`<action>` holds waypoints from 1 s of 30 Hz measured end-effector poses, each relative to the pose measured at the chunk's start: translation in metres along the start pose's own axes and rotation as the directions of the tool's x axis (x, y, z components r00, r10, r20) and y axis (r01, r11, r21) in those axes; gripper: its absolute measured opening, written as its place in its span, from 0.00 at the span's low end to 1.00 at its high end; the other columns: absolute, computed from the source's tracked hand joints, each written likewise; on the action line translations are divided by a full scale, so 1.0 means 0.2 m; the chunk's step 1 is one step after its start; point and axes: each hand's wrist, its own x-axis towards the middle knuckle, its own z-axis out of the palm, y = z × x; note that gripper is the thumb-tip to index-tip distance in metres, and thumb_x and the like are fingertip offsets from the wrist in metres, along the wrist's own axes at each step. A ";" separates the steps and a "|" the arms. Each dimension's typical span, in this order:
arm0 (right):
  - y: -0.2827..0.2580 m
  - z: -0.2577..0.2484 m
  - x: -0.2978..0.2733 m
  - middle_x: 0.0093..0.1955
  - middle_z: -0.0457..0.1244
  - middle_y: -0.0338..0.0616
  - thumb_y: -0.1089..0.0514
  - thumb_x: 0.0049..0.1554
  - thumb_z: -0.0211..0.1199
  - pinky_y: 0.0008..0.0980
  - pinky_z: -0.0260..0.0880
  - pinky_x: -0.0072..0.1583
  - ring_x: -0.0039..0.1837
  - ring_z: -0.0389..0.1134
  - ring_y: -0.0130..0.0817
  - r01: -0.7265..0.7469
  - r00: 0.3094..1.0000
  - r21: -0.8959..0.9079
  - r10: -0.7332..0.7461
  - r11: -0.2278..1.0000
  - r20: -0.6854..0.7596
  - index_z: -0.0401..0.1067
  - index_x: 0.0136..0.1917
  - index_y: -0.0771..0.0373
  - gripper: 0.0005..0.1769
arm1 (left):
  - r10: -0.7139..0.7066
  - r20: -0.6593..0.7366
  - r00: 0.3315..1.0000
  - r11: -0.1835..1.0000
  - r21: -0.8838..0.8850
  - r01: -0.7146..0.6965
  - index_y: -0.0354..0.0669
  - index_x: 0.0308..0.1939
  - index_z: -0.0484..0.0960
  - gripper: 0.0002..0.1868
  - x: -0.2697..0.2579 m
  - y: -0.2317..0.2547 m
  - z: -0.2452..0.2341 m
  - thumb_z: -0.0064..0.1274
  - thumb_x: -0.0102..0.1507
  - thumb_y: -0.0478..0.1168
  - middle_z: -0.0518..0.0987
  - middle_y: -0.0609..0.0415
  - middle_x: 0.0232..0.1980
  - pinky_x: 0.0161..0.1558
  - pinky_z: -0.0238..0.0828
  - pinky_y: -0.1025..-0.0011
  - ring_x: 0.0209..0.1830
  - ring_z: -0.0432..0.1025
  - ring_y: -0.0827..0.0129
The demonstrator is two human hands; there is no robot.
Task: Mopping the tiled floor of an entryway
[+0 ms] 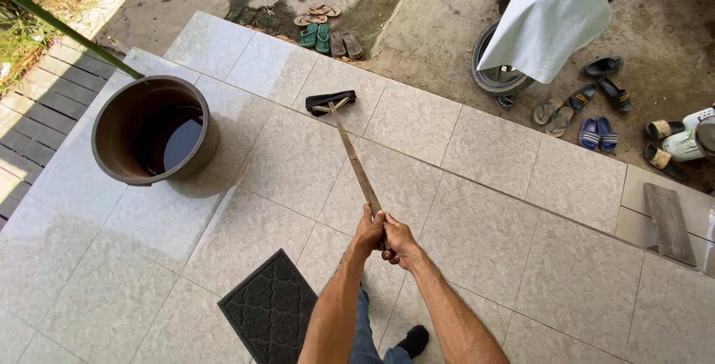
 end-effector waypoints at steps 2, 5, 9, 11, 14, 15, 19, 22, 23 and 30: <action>0.06 -0.07 -0.05 0.28 0.59 0.51 0.51 0.63 0.43 0.19 0.48 0.23 0.25 0.59 0.36 -0.009 1.000 -0.015 0.009 1.000 0.010 0.54 0.79 0.33 0.31 | -0.007 -0.003 1.000 1.000 0.009 0.007 0.53 0.81 0.47 0.41 -0.04 -0.07 0.08 0.40 0.67 0.59 0.64 0.32 0.75 0.73 0.57 0.49 0.75 0.59 0.41; 0.09 -0.10 -0.18 0.28 0.59 0.51 0.50 0.63 0.44 0.19 0.48 0.23 0.25 0.59 0.36 0.000 1.000 -0.016 0.001 1.000 0.019 0.53 0.79 0.33 0.31 | -0.010 -0.008 1.000 1.000 0.007 0.010 0.55 0.81 0.46 0.41 -0.08 -0.15 0.15 0.39 0.67 0.59 0.65 0.34 0.75 0.73 0.58 0.50 0.75 0.59 0.43; 0.02 -0.04 -0.25 0.29 0.58 0.50 0.52 0.63 0.42 0.18 0.48 0.23 0.25 0.59 0.34 0.003 1.000 -0.023 -0.002 1.000 0.024 0.51 0.80 0.35 0.33 | 0.001 -0.020 1.000 1.000 0.029 0.000 0.54 0.80 0.48 0.39 -0.09 -0.11 0.09 0.39 0.68 0.58 0.67 0.32 0.73 0.72 0.58 0.48 0.74 0.61 0.40; -0.01 -0.01 -0.21 0.29 0.58 0.50 0.53 0.63 0.42 0.18 0.47 0.23 0.25 0.58 0.34 0.001 1.000 -0.039 0.000 0.999 0.024 0.51 0.81 0.36 0.33 | 0.001 -0.014 1.000 0.999 0.047 -0.001 0.54 0.80 0.48 0.39 -0.13 -0.04 0.04 0.40 0.68 0.58 0.68 0.31 0.72 0.72 0.58 0.48 0.73 0.61 0.39; -0.07 0.04 -0.13 0.28 0.57 0.49 0.52 0.63 0.43 0.18 0.47 0.22 0.24 0.58 0.34 0.001 1.000 -0.041 0.000 0.999 0.025 0.51 0.80 0.35 0.33 | -0.011 0.003 1.000 0.999 0.033 0.011 0.55 0.80 0.48 0.40 -0.16 0.10 -0.04 0.40 0.67 0.59 0.68 0.33 0.72 0.72 0.59 0.49 0.73 0.62 0.40; -0.12 0.07 -0.10 0.28 0.57 0.49 0.52 0.63 0.43 0.19 0.47 0.22 0.24 0.58 0.34 0.005 1.000 -0.049 -0.004 0.999 0.014 0.52 0.80 0.34 0.32 | -0.013 0.002 1.000 0.999 0.032 0.013 0.54 0.80 0.48 0.39 -0.12 0.12 -0.07 0.39 0.67 0.58 0.68 0.33 0.72 0.71 0.59 0.48 0.73 0.62 0.40; -0.28 0.17 0.06 0.28 0.57 0.49 0.51 0.63 0.44 0.19 0.47 0.22 0.24 0.58 0.34 0.007 1.000 -0.086 -0.006 0.996 0.010 0.52 0.79 0.34 0.32 | -0.008 0.004 1.000 1.000 -0.003 0.008 0.53 0.80 0.48 0.39 -0.03 0.28 -0.25 0.39 0.67 0.58 0.68 0.33 0.72 0.71 0.60 0.48 0.73 0.62 0.40; -0.42 0.30 0.13 0.28 0.57 0.49 0.52 0.63 0.42 0.19 0.47 0.22 0.24 0.59 0.34 0.023 1.000 -0.094 -0.022 0.995 0.014 0.53 0.79 0.35 0.32 | -0.017 0.015 1.000 1.000 -0.013 0.017 0.54 0.80 0.48 0.39 0.06 0.39 -0.39 0.40 0.67 0.58 0.68 0.34 0.72 0.72 0.59 0.49 0.73 0.62 0.40; -0.49 0.36 0.13 0.28 0.57 0.49 0.52 0.63 0.42 0.19 0.47 0.22 0.24 0.59 0.34 0.022 1.000 -0.099 -0.020 0.995 0.019 0.53 0.79 0.35 0.32 | -0.020 0.009 1.000 1.000 -0.017 0.020 0.54 0.80 0.48 0.39 0.12 0.40 -0.45 0.40 0.67 0.58 0.68 0.34 0.72 0.72 0.59 0.49 0.73 0.62 0.40; -0.77 0.67 0.22 0.29 0.57 0.49 0.52 0.64 0.40 0.18 0.47 0.21 0.24 0.59 0.33 0.041 0.998 -0.089 -0.037 0.995 0.043 0.54 0.79 0.38 0.30 | -0.023 -0.009 1.000 1.000 0.007 0.024 0.56 0.80 0.50 0.39 0.41 0.48 -0.77 0.41 0.67 0.58 0.69 0.35 0.72 0.71 0.61 0.49 0.72 0.64 0.41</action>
